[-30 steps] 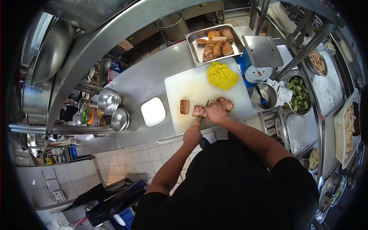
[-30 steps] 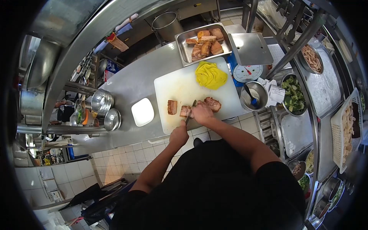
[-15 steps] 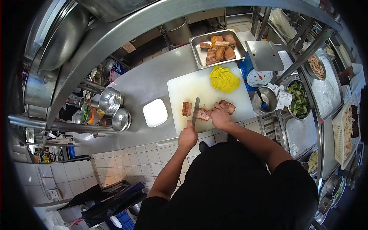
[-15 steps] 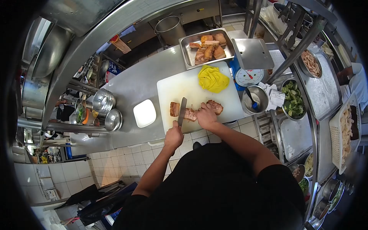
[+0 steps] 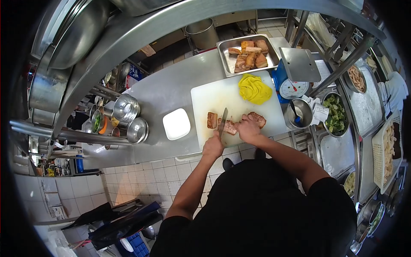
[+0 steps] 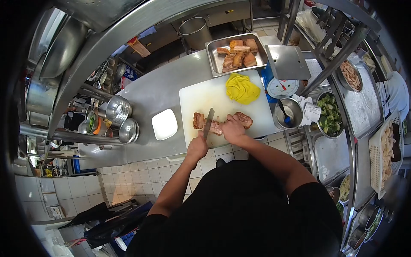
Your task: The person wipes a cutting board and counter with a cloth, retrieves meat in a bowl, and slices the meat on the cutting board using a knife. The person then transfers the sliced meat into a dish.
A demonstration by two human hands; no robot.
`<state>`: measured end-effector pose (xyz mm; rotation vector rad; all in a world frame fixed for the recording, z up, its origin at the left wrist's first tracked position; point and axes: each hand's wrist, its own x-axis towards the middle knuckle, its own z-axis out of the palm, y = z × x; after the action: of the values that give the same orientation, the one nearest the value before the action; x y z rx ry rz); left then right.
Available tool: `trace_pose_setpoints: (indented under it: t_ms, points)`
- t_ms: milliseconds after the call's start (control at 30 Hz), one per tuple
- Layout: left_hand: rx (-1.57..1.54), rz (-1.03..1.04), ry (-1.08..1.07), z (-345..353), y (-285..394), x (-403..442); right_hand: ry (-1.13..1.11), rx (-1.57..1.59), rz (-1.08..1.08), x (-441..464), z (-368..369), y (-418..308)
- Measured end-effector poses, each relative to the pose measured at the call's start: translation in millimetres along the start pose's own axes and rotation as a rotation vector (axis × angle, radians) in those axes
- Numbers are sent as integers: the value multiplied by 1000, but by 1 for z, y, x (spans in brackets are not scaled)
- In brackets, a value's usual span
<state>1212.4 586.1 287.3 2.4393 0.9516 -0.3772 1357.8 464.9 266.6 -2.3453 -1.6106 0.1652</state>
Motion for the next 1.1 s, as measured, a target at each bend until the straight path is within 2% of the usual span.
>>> trace_pose_setpoints:
  t_ms: [33,100,167,200,267,300,367,433,500,633,833,1100]
  points:
    - [-26,2,42,-7,2,-5,3,-2,-2,3,-6,5]
    - [-56,1,92,-26,6,-14,43,-95,149,22,-22,27]
    - [-133,-64,246,-45,4,-20,350,-97,340,37,-25,66]
    - [-166,-65,306,-47,-5,-14,346,-98,333,42,-32,77]
    - [-158,-94,327,-61,-12,-8,-7,-133,404,53,-53,86]
    - [-165,-96,337,-61,-19,-1,69,-176,302,56,-52,74]
    - [-130,-132,294,-45,-36,17,184,174,-53,59,-37,44]
    - [-108,-160,245,-23,-45,26,-72,224,-415,65,-18,14]
    - [-129,-181,144,-23,-45,29,-160,145,-449,60,-6,-9]
    - [-148,-201,145,-20,-47,29,-358,-13,-438,66,-11,-17]
    - [-134,-196,136,-20,-47,30,-370,-95,-536,65,-18,-7]
    - [-159,-190,122,-22,-49,30,-437,-204,-558,76,-12,2]
